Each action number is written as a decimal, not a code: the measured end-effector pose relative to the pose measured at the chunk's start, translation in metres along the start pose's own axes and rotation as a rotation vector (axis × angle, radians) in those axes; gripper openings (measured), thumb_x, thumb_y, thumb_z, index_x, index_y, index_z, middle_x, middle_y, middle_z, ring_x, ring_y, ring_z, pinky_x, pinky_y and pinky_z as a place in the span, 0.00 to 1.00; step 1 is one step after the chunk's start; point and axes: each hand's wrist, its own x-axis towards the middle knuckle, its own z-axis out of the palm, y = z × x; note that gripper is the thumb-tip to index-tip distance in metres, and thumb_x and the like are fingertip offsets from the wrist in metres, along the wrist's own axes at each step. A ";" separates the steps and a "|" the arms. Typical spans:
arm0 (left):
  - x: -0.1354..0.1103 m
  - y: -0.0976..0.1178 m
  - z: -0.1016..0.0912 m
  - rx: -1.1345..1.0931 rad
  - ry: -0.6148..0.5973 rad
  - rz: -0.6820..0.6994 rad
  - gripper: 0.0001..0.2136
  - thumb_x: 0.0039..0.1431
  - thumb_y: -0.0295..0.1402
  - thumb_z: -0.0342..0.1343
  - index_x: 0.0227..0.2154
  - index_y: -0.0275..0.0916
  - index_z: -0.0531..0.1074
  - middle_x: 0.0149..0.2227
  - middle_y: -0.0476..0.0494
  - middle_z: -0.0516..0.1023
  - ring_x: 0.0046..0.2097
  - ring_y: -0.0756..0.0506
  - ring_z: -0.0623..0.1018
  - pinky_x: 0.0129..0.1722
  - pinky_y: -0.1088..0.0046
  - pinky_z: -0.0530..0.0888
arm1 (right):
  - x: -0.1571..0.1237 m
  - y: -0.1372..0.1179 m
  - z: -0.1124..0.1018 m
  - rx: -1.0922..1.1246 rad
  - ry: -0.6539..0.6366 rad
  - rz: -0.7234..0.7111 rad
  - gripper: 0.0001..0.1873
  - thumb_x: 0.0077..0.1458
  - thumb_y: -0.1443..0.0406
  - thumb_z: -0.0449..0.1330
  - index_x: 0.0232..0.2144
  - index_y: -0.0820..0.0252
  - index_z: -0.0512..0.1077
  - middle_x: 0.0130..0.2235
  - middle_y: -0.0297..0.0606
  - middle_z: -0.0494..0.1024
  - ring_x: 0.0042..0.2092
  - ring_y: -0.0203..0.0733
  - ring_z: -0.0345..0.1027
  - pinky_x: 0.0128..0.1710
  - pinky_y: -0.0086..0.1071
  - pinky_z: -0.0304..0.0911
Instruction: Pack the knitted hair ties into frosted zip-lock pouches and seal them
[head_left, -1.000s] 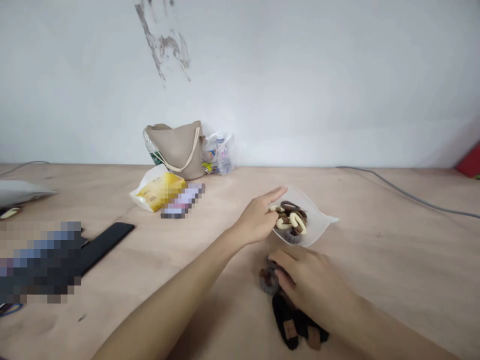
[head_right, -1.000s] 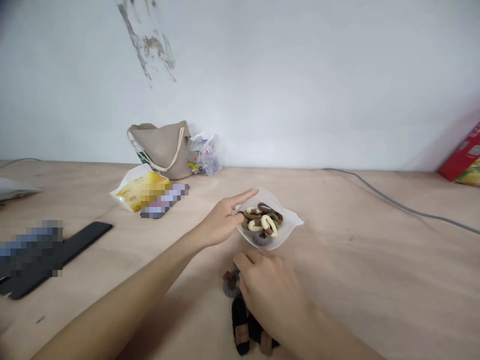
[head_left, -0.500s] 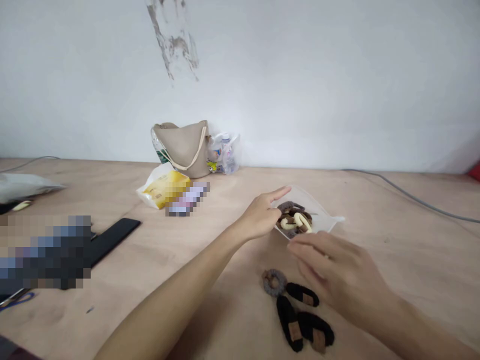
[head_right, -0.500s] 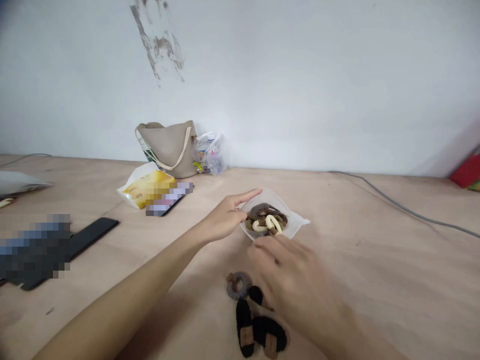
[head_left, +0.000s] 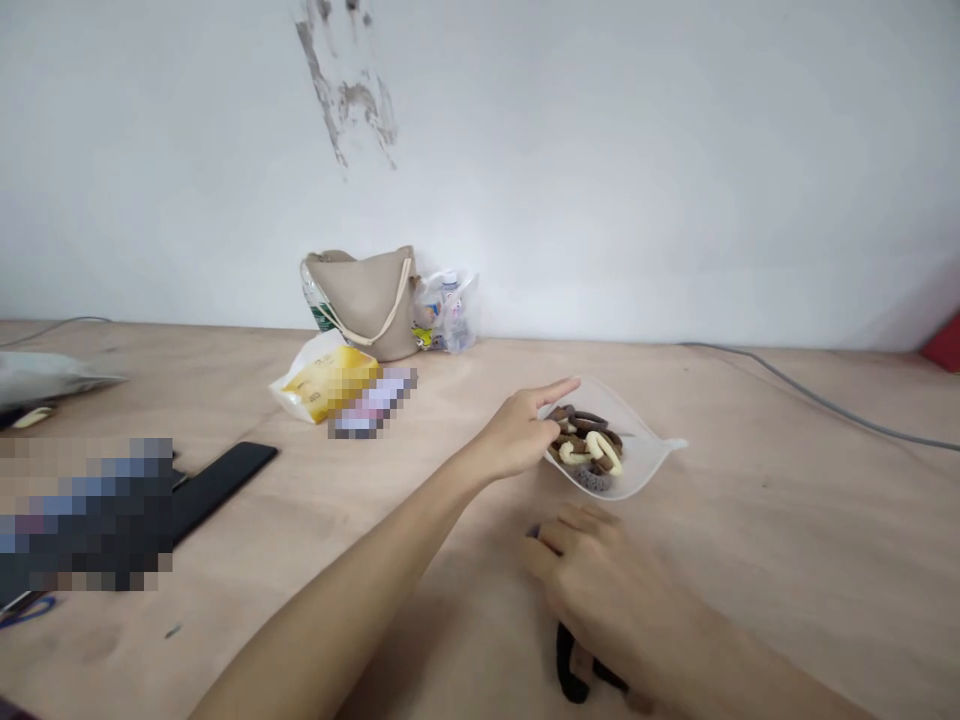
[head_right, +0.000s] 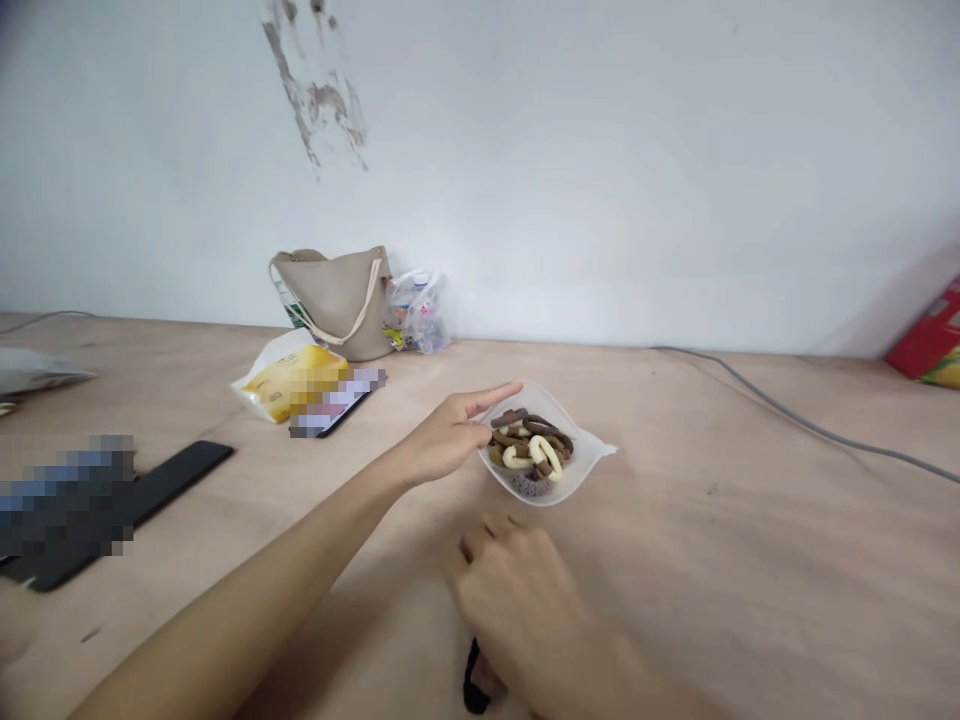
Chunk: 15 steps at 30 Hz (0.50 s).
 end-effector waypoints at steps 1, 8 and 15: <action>0.000 0.000 -0.001 -0.006 -0.006 -0.005 0.33 0.43 0.17 0.45 0.56 0.41 0.64 0.57 0.52 0.67 0.59 0.40 0.65 0.57 0.63 0.64 | -0.002 0.003 -0.009 -0.008 -0.019 -0.017 0.08 0.44 0.73 0.59 0.21 0.56 0.66 0.23 0.34 0.72 0.24 0.40 0.63 0.22 0.34 0.55; 0.004 -0.002 -0.002 -0.084 -0.045 0.051 0.32 0.44 0.18 0.45 0.57 0.33 0.62 0.60 0.44 0.62 0.61 0.42 0.64 0.60 0.66 0.60 | -0.008 0.059 -0.056 -0.101 0.239 0.201 0.11 0.55 0.71 0.50 0.35 0.56 0.71 0.37 0.37 0.77 0.34 0.41 0.71 0.30 0.34 0.62; 0.002 -0.002 -0.004 -0.041 -0.015 0.044 0.33 0.42 0.17 0.44 0.55 0.35 0.65 0.59 0.45 0.63 0.61 0.44 0.62 0.61 0.68 0.56 | -0.035 0.053 -0.048 0.153 0.073 0.169 0.11 0.57 0.70 0.50 0.37 0.54 0.70 0.38 0.35 0.77 0.37 0.38 0.72 0.32 0.30 0.67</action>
